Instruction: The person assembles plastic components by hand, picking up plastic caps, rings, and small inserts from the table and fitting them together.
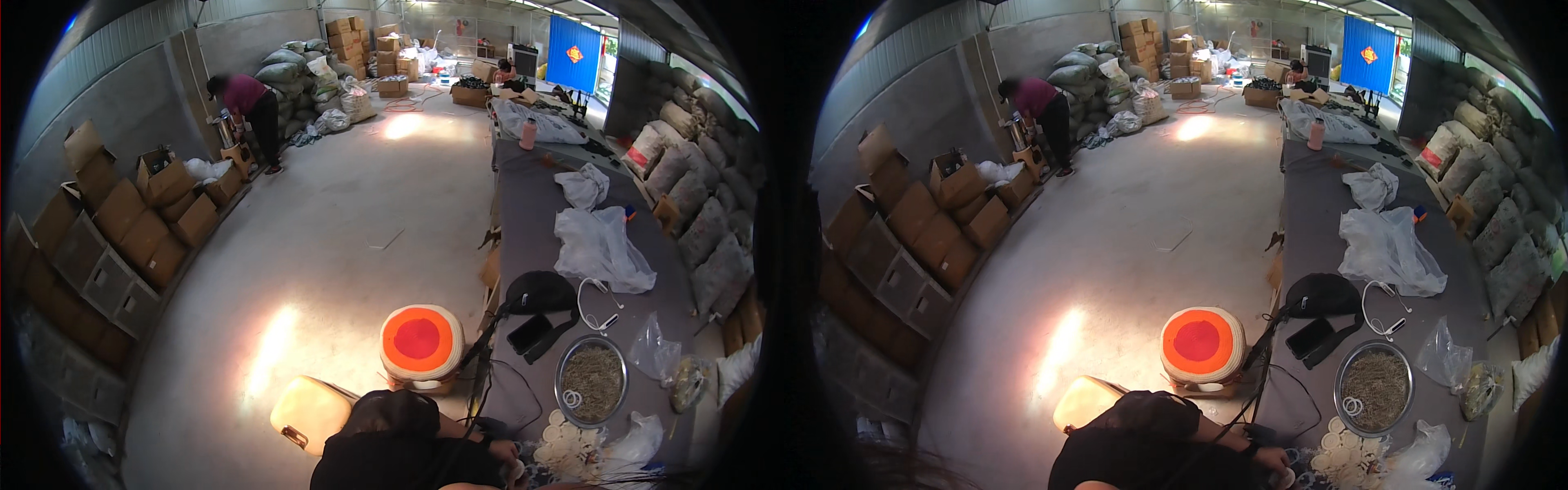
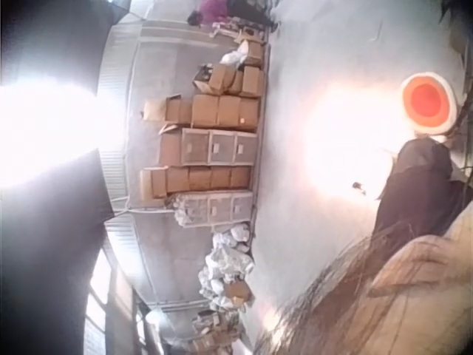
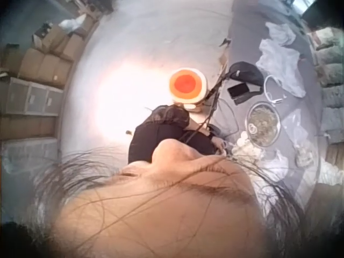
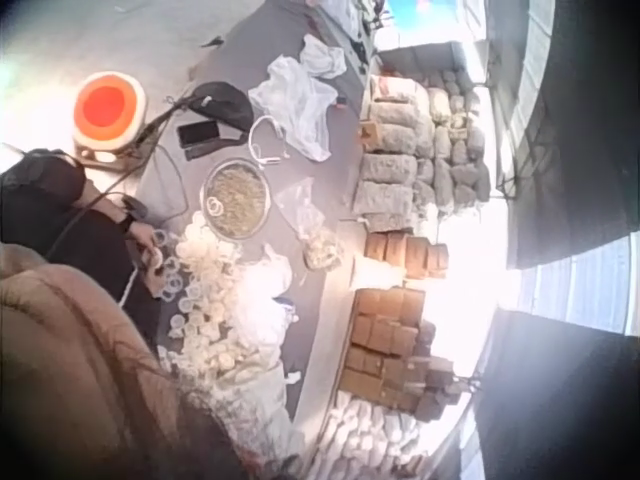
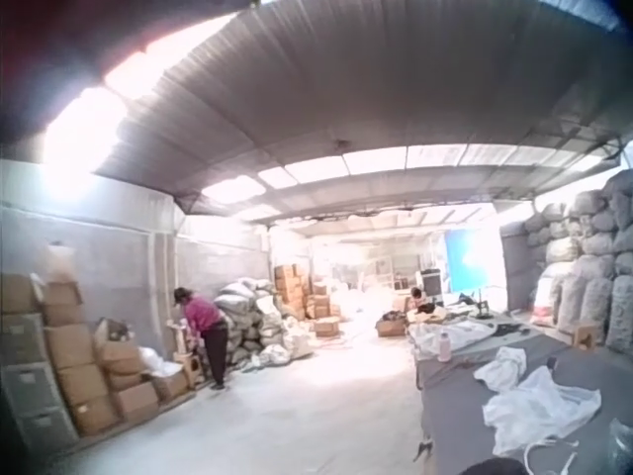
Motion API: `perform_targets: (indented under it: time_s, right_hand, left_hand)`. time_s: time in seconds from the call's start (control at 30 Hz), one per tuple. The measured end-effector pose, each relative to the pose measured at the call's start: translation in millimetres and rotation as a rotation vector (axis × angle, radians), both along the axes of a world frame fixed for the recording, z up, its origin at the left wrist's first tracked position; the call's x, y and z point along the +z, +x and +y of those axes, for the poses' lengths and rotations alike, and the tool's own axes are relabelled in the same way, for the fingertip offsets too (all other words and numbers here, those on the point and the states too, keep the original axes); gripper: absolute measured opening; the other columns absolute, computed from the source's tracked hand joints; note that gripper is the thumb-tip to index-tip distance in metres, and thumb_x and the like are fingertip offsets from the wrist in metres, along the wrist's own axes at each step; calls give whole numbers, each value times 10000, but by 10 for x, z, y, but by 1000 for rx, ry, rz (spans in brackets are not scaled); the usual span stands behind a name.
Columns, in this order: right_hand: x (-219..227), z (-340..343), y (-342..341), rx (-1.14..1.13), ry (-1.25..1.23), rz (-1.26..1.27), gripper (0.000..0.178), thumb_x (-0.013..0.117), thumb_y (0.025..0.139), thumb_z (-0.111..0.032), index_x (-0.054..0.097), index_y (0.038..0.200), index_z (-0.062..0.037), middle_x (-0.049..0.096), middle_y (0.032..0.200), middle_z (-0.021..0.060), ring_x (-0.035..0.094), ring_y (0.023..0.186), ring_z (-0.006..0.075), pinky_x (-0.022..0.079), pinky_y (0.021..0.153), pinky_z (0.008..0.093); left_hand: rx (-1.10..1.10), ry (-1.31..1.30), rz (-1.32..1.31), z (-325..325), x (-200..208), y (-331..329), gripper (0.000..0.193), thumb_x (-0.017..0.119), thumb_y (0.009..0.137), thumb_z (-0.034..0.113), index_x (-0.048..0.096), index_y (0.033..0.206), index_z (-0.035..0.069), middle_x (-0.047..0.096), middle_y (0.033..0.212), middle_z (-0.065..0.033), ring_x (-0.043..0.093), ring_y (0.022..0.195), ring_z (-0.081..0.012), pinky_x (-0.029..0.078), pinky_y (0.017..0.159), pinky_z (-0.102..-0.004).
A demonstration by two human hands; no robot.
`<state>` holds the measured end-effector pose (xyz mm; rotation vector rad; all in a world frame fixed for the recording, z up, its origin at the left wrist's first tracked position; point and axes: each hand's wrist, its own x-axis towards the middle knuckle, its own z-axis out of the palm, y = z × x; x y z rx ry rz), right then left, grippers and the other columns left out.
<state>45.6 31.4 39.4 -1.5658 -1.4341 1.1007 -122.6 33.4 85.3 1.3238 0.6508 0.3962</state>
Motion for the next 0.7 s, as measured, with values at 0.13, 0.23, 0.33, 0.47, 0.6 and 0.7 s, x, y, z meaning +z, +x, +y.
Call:
perform_targets:
  time_s: [0.13, 0.23, 0.33, 0.47, 0.6, 0.7]
  right_hand:
    - [-196, -41, 130, 11, -44, 35, 361, 591, 767, -313, 537, 934, 2, 565, 829, 84, 528, 719, 166, 433, 633, 285]
    - [-325, -161, 220, -9, -75, 74, 356, 594, 766, -301, 531, 941, 3, 561, 841, 84, 527, 732, 164, 434, 640, 284]
    - [-445, -302, 331, -41, -100, 121, 352, 597, 765, -289, 525, 948, 3, 557, 853, 84, 527, 745, 162, 435, 647, 282]
    - [-534, -428, 456, -41, -117, 175, 348, 602, 765, -273, 517, 957, 3, 551, 869, 85, 525, 762, 158, 436, 657, 280]
    - [-20, -1228, 368, -244, -155, 242, 345, 606, 764, -257, 509, 967, 4, 545, 886, 85, 524, 779, 155, 437, 667, 278]
    - [506, -1429, 171, -326, -108, 357, 286, 629, 745, -207, 523, 877, 23, 549, 838, 73, 516, 741, 131, 428, 667, 257]
  left_hand:
    - [128, -76, 26, -85, 138, -41, 341, 618, 704, 280, 586, 887, -6, 581, 724, -45, 542, 619, -115, 444, 531, -266]
    - [128, -261, 82, -157, 218, -57, 352, 626, 699, 296, 581, 874, -7, 567, 709, -46, 543, 617, -119, 446, 508, -262]
    - [85, -360, -20, -226, 96, 21, 361, 629, 698, 303, 574, 879, -5, 562, 721, -46, 542, 609, -121, 448, 501, -257]
    - [99, -287, 18, -314, -1, 152, 375, 634, 698, 305, 569, 886, -13, 566, 749, -46, 541, 651, -123, 448, 539, -264]
    - [152, -116, 31, -508, -245, 356, 365, 633, 701, 296, 570, 895, -7, 567, 748, -45, 536, 679, -126, 444, 566, -271]
    - [29, -310, 87, -568, 104, 303, 353, 638, 709, 288, 566, 929, 22, 563, 742, -29, 534, 632, -99, 426, 519, -237]
